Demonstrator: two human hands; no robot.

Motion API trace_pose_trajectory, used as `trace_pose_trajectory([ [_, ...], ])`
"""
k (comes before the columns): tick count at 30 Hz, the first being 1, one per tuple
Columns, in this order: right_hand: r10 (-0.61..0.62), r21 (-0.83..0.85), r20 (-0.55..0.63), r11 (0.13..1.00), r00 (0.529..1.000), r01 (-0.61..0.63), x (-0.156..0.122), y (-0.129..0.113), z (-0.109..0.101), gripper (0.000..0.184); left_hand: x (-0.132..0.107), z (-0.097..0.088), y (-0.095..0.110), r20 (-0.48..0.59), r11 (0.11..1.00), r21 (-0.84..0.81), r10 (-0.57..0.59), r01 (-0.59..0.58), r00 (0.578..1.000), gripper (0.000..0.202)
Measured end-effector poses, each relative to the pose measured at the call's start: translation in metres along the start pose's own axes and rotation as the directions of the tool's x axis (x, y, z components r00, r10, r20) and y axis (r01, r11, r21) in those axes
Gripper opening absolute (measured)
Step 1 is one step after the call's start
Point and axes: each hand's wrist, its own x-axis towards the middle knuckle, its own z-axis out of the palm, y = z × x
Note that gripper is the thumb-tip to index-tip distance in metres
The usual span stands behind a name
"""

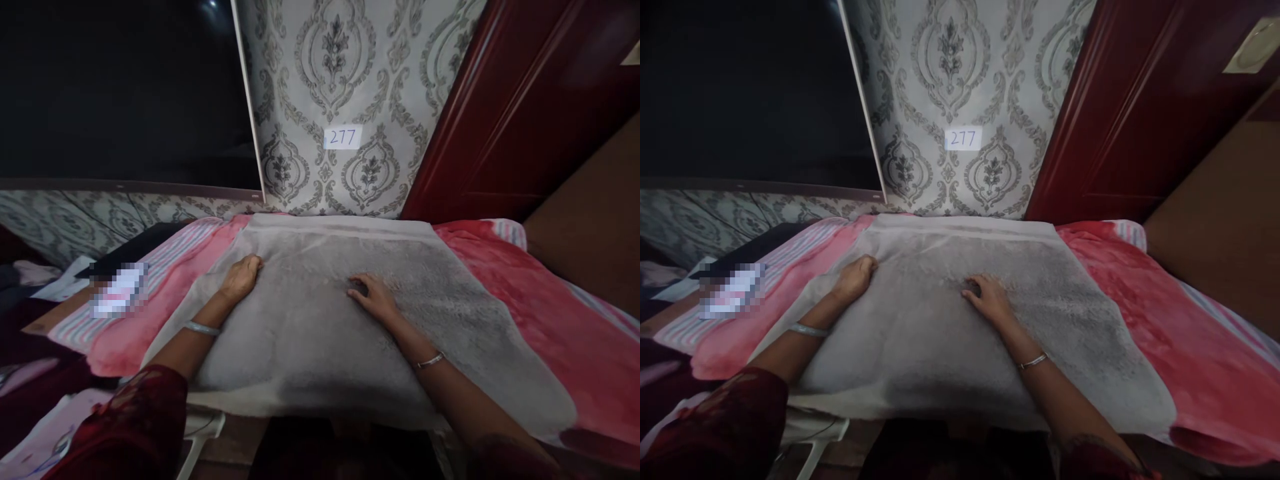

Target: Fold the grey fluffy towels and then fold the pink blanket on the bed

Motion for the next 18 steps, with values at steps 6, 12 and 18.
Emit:
trace_pose_trajectory([
  [6,-0.075,-0.074,0.112,0.994,0.991,0.083,0.028,-0.041,0.009,0.033,-0.002,0.006,-0.001,0.042,0.998,0.063,-0.01,0.008,0.999,0.015],
  [12,-0.04,-0.046,0.136,0.998,0.99,0.047,0.034,-0.049,0.035,0.011,-0.005,0.01,-0.001,0.064,0.992,0.124,0.003,-0.011,0.998,0.017],
  [18,-0.092,-0.017,0.12,0.995,0.989,0.094,0.03,-0.039,0.04,0.007,-0.004,0.013,-0.004,0.051,0.989,0.15,-0.003,-0.004,0.999,0.02],
])
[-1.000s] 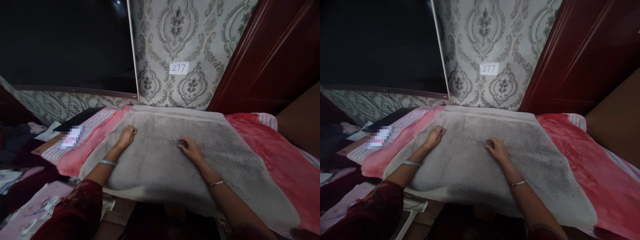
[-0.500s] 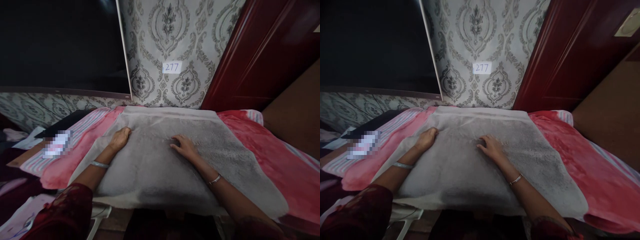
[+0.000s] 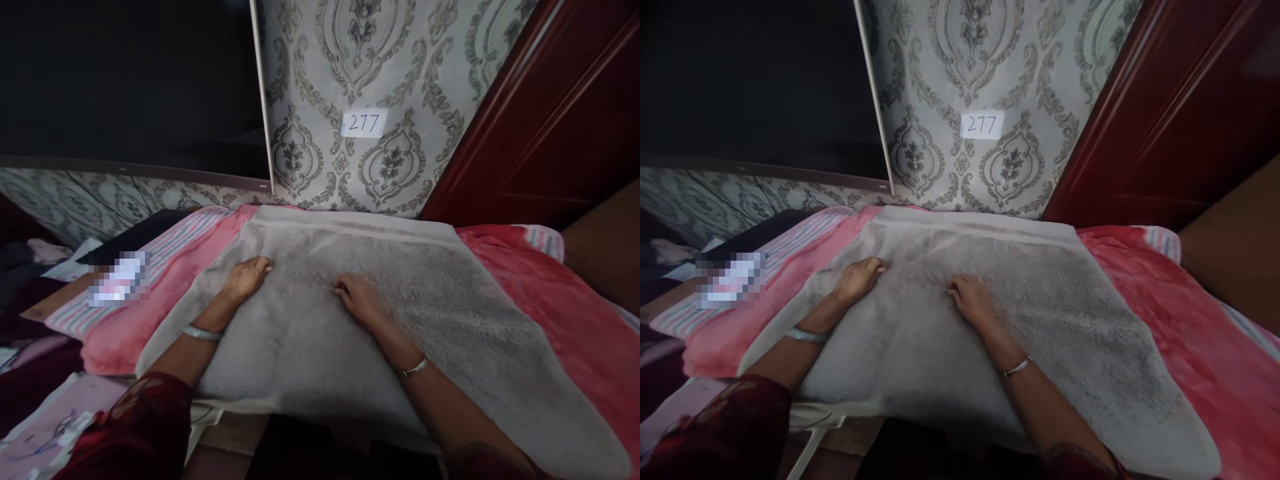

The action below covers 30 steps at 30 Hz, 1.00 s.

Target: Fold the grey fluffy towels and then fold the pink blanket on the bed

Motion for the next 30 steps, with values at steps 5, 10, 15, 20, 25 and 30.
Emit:
trace_pose_trajectory([
  [5,-0.023,-0.005,-0.15,1.0,0.988,0.023,-0.001,-0.001,-0.003,0.015,-0.004,0.001,-0.004,-0.173,0.996,0.089,0.027,-0.012,0.985,0.044],
  [10,-0.047,0.04,-0.269,0.997,0.962,0.06,-0.004,-0.002,-0.005,0.019,-0.01,0.0,-0.009,-0.34,0.996,0.089,0.054,-0.025,0.939,0.054],
  [15,-0.076,0.032,-0.18,0.996,0.981,0.083,-0.008,-0.005,-0.004,0.013,-0.01,0.001,-0.008,-0.351,0.995,0.087,0.071,-0.043,0.934,0.054],
  [20,-0.033,-0.099,-0.133,0.995,0.991,0.02,-0.011,-0.006,-0.005,0.011,-0.009,0.0,-0.007,-0.326,0.998,0.049,0.047,-0.033,0.944,0.054],
  [25,-0.071,-0.061,-0.131,0.996,0.989,0.063,-0.009,-0.001,-0.008,0.014,-0.008,0.0,-0.004,-0.259,0.995,0.097,0.034,-0.009,0.965,0.051],
  [30,-0.007,-0.008,-0.136,1.0,0.991,0.006,-0.01,0.003,-0.007,0.012,-0.01,-0.005,-0.003,-0.121,0.995,0.101,-0.013,0.025,0.993,0.041],
])
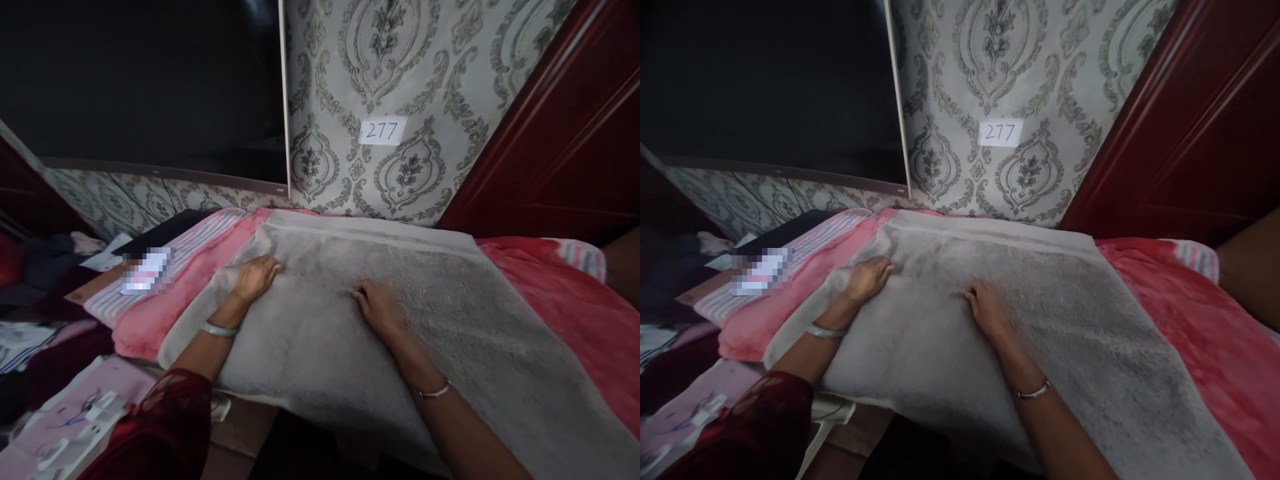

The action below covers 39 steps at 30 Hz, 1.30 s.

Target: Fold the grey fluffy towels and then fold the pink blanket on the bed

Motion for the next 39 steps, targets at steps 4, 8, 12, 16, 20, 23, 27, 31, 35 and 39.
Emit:
trace_pose_trajectory([
  [4,-0.018,0.043,0.036,0.999,0.999,0.017,-0.003,0.007,0.005,0.013,-0.005,-0.012,-0.012,-0.08,0.954,0.072,-0.285,0.291,0.955,0.033],
  [8,-0.059,0.096,0.016,0.994,0.998,0.057,-0.005,0.013,0.009,0.016,-0.013,-0.024,-0.029,-0.178,0.777,0.11,-0.597,0.619,0.782,0.03],
  [12,-0.066,0.117,0.011,0.991,0.998,0.064,-0.005,0.016,0.011,0.019,-0.019,-0.025,-0.037,-0.057,0.627,0.041,-0.776,0.778,0.628,0.032],
  [16,-0.053,0.127,0.008,0.991,0.999,0.051,-0.004,0.013,0.009,0.021,-0.017,-0.02,-0.043,-0.062,0.586,-0.339,-0.795,0.736,0.604,0.017],
  [20,-0.041,0.14,-0.021,0.989,0.999,0.044,-0.003,0.008,0.004,0.021,-0.007,-0.022,-0.059,-0.04,0.387,-0.772,-0.821,0.504,0.569,0.014],
  [23,-0.042,0.132,-0.046,0.99,0.998,0.047,-0.001,0.005,0.003,0.021,0.004,-0.024,-0.071,-0.055,0.34,-0.821,-0.846,0.459,0.53,0.021],
  [27,-0.046,0.105,-0.029,0.993,0.999,0.048,0.0,0.008,0.007,0.019,0.009,-0.015,-0.079,-0.083,0.332,-0.824,-0.873,0.459,0.481,0.019],
  [31,-0.042,0.096,-0.012,0.994,0.999,0.043,-0.001,0.012,0.011,0.017,0.0,-0.004,-0.079,-0.131,0.375,-0.773,-0.884,0.512,0.449,0.018],
  [35,-0.041,0.091,-0.023,0.995,0.999,0.043,-0.003,0.012,0.011,0.018,-0.006,-0.01,-0.076,-0.203,0.453,-0.697,-0.869,0.556,0.452,0.016],
  [39,-0.048,0.106,-0.038,0.993,0.998,0.052,-0.003,0.01,0.011,0.021,-0.008,-0.022,-0.057,-0.371,0.796,-0.379,-0.598,0.472,0.71,0.021],
])
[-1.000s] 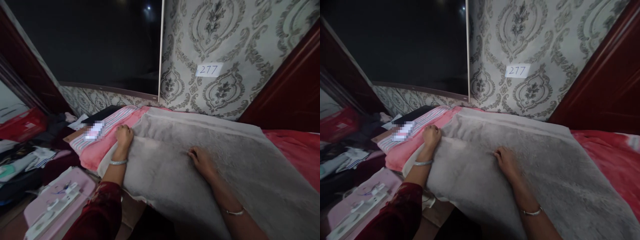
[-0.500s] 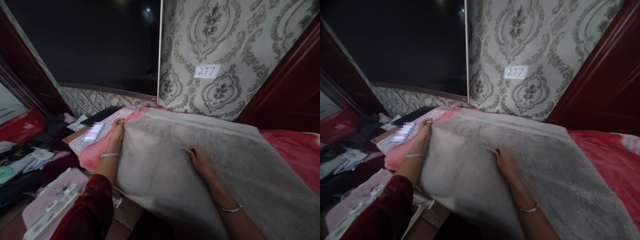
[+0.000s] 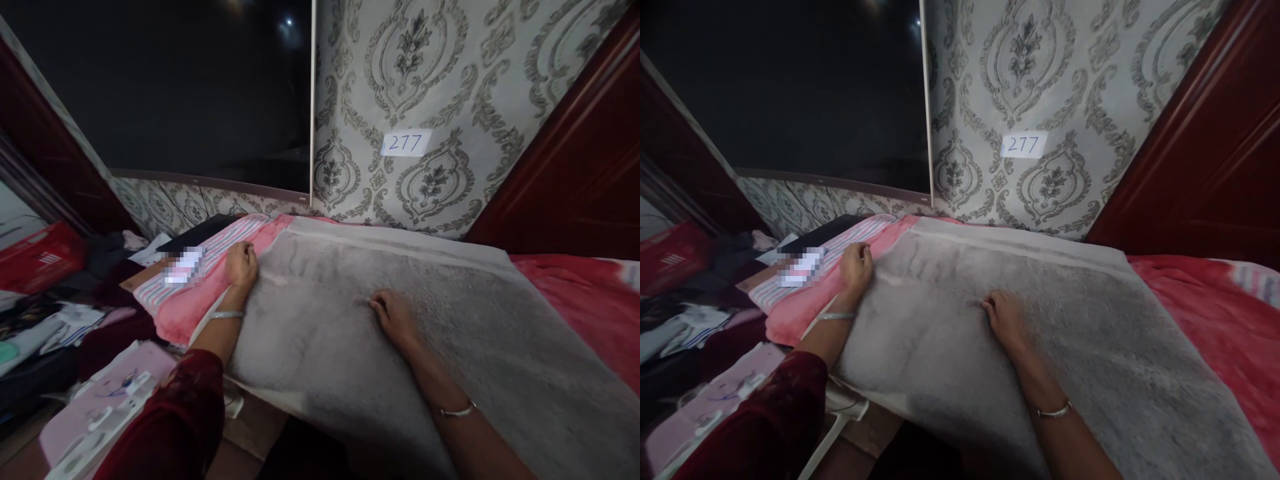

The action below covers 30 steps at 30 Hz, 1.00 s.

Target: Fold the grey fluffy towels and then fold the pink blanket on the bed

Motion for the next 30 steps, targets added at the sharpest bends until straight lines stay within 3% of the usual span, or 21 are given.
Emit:
trace_pose_trajectory([
  [1,-0.004,0.004,-0.005,1.0,1.0,0.004,0.0,0.0,0.0,0.021,-0.004,-0.001,0.006,0.069,0.983,0.062,0.17,-0.174,0.983,0.023],
  [3,-0.009,0.009,-0.008,1.0,1.0,0.01,0.0,-0.001,-0.001,0.021,-0.016,0.001,0.018,0.259,0.876,0.076,0.444,-0.476,0.858,0.026],
  [5,-0.007,0.01,-0.002,1.0,1.0,0.007,0.0,-0.002,-0.003,0.019,-0.026,0.007,0.026,0.415,0.774,0.018,0.57,-0.633,0.709,0.028],
  [6,-0.005,0.011,0.002,1.0,1.0,0.004,0.001,-0.003,-0.004,0.019,-0.03,0.011,0.028,0.467,0.749,-0.003,0.587,-0.663,0.661,0.028],
  [7,-0.003,0.012,0.005,1.0,1.0,0.003,0.001,-0.003,-0.005,0.018,-0.032,0.014,0.029,0.504,0.745,-0.01,0.58,-0.667,0.64,0.027],
  [8,-0.004,0.015,0.008,1.0,1.0,0.004,0.001,-0.004,-0.006,0.017,-0.033,0.018,0.029,0.527,0.758,-0.008,0.558,-0.653,0.641,0.026],
  [12,-0.015,0.002,0.014,1.0,1.0,0.015,0.001,-0.005,-0.006,0.014,-0.023,0.026,0.026,0.547,0.827,0.052,0.445,-0.559,0.709,0.026],
  [18,-0.01,-0.033,0.02,0.999,1.0,0.011,0.002,-0.005,-0.005,0.014,-0.015,0.029,0.021,0.482,0.823,0.159,0.417,-0.545,0.771,0.033],
  [26,0.037,-0.071,0.063,0.997,0.997,-0.033,0.007,-0.015,-0.008,0.012,-0.014,0.028,0.018,0.507,0.856,0.097,0.397,-0.508,0.765,0.039],
  [28,0.058,-0.105,0.09,0.993,0.994,-0.048,0.01,-0.021,-0.012,0.009,-0.015,0.026,0.027,0.51,0.828,0.061,0.454,-0.557,0.731,0.039],
  [30,0.063,-0.128,0.101,0.991,0.993,-0.05,0.013,-0.026,-0.016,0.008,-0.02,0.027,0.041,0.521,0.776,-0.026,0.548,-0.63,0.654,0.038],
])
